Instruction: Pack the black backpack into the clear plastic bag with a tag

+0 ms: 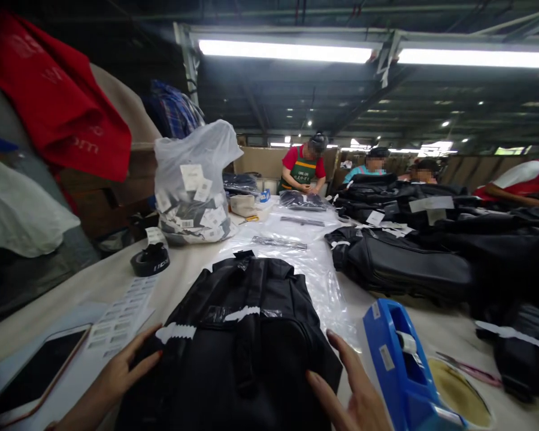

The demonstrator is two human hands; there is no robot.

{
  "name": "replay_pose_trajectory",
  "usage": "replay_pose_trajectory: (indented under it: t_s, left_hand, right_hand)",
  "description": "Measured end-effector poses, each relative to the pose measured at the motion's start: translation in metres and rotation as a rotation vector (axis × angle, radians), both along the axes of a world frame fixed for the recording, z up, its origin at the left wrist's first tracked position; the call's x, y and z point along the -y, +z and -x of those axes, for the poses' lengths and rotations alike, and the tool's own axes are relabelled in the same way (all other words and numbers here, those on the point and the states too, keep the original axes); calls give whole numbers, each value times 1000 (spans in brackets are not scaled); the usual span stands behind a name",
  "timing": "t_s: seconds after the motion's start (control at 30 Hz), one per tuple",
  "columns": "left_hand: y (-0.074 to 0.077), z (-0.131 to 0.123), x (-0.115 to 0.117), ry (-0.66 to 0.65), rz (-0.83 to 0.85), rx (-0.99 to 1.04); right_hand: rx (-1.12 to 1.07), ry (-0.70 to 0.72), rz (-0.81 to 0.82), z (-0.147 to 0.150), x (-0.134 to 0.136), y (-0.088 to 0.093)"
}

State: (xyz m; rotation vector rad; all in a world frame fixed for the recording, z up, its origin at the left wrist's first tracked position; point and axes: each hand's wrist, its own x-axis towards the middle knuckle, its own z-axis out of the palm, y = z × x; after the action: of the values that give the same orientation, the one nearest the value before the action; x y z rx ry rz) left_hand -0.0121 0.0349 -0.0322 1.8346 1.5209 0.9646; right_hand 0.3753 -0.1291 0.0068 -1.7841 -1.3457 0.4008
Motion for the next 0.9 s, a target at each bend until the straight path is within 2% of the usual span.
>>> replay_pose_trajectory:
  t_s: [0.13,0.27,0.37,0.47,0.53,0.6,0.73,0.8,0.9]
  left_hand:
    - [-6,2,-7,-85,84,14]
    - [3,-7,-6,-109,175,57]
    - [10,-18,-1,-130,232,109]
    - [16,-28,1,-105,238,177]
    - [25,-31,3,-74,240,197]
    - [40,-33,8,-34,230,206]
    - [69,-36,20,64,166,218]
    - [69,-39,21,36,220,190]
    - [47,-42,19,-77,336,11]
  right_hand:
    - [-72,-28,123,17,-53,11]
    - [-191,-44,241,18,-72,-4]
    - [-356,-49,211,15,-70,-16]
    - [-494,-46,152,17,-67,-16]
    - [-600,-31,133,20,-63,-7]
    - [-697,-24,114,23,-56,6]
    - [-724,-148,54,21,-33,24]
    - [-725,-195,101,18,-26,19]
    - [-673,-186,200,16,-24,-2]
